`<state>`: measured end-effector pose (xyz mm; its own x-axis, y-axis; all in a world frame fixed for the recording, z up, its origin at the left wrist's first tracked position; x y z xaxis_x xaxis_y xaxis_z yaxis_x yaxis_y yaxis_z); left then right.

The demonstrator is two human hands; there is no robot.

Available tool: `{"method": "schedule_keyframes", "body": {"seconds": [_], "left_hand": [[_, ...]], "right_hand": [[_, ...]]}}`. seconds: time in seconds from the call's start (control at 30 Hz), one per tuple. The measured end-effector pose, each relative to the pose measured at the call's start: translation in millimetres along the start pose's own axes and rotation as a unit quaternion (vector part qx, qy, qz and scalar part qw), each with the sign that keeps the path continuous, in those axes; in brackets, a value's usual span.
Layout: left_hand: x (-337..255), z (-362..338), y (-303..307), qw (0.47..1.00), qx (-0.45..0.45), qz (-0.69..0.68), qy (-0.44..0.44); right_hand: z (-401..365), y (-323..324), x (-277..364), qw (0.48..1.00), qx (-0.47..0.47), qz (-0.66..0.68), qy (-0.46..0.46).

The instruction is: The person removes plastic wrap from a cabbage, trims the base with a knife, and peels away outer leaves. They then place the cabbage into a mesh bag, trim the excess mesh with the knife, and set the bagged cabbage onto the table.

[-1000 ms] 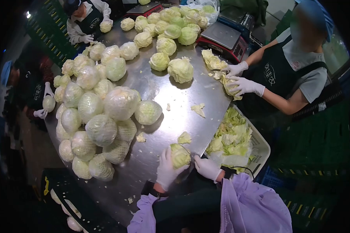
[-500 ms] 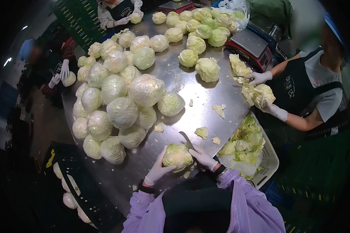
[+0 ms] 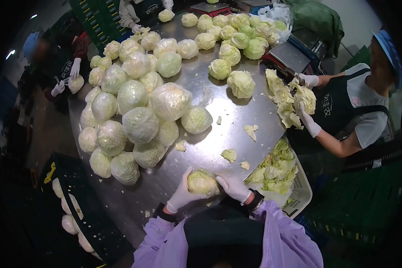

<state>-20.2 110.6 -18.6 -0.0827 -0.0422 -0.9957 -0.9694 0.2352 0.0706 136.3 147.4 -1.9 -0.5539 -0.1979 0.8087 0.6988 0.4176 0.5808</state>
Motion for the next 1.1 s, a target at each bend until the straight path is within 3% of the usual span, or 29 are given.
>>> {"method": "schedule_keyframes", "body": {"seconds": [0.13, 0.2, 0.33, 0.5, 0.63, 0.73, 0.83, 0.9, 0.93, 0.97, 1.03, 1.07, 1.1], "left_hand": [[27.1, -17.6, 3.0, 0.995, -0.071, -0.068, 0.026], [22.9, -27.1, 5.2, 0.975, -0.174, -0.102, 0.098], [43.5, -28.0, 15.1, 0.978, -0.173, -0.073, 0.086], [21.7, -20.9, 11.9, 0.984, -0.148, 0.065, 0.073], [33.0, -13.3, 16.1, 0.982, -0.139, 0.106, 0.070], [33.2, -10.9, 14.1, 0.989, -0.113, 0.078, 0.045], [11.5, -25.3, 8.2, 0.992, -0.074, 0.102, 0.023], [33.6, -49.8, 19.5, 0.981, -0.151, -0.106, 0.056], [28.9, -52.7, 23.5, 0.980, -0.156, -0.106, 0.057], [31.0, -59.0, 20.6, 0.974, -0.138, -0.156, 0.087], [29.2, -67.4, 13.8, 0.962, -0.129, -0.209, 0.122], [22.5, -63.3, 13.6, 0.974, -0.133, -0.143, 0.115], [17.0, -59.0, 14.1, 0.982, -0.135, -0.078, 0.104]], "right_hand": [[0.0, -21.8, 18.9, 0.999, -0.023, -0.033, 0.037], [-4.9, -22.6, 35.9, 0.992, -0.063, -0.073, 0.081], [-6.1, -20.7, 46.7, 0.989, -0.056, -0.071, 0.116], [6.9, -31.0, 27.1, 0.992, 0.013, -0.123, -0.013], [15.9, -28.6, 17.1, 0.994, 0.003, -0.107, -0.008], [22.6, -23.7, -0.2, 0.999, -0.028, -0.023, -0.005], [24.3, -16.5, -66.8, 0.987, -0.018, 0.059, -0.151], [13.0, -18.3, -95.0, 0.979, 0.001, 0.087, -0.186], [6.0, -23.2, -107.1, 0.969, 0.026, 0.112, -0.219], [6.5, -12.9, -88.3, 0.991, -0.017, 0.097, -0.088], [2.7, 1.5, -76.8, 0.993, -0.048, 0.047, -0.099], [1.1, 24.8, -53.5, 0.990, -0.092, -0.004, -0.108], [1.8, 34.4, -29.0, 0.988, -0.057, -0.042, -0.137]]}}
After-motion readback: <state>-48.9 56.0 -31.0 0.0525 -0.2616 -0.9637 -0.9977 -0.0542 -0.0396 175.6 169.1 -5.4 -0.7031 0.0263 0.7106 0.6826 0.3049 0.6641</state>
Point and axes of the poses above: each hand's wrist, its own z-axis towards the middle knuckle, its own y-axis out of the back of the hand, x = y × z, the point moved 10 cm from there along z, towards the middle knuckle, and after that the axes turned 5 degrees about -y, right-handed, at the moved point
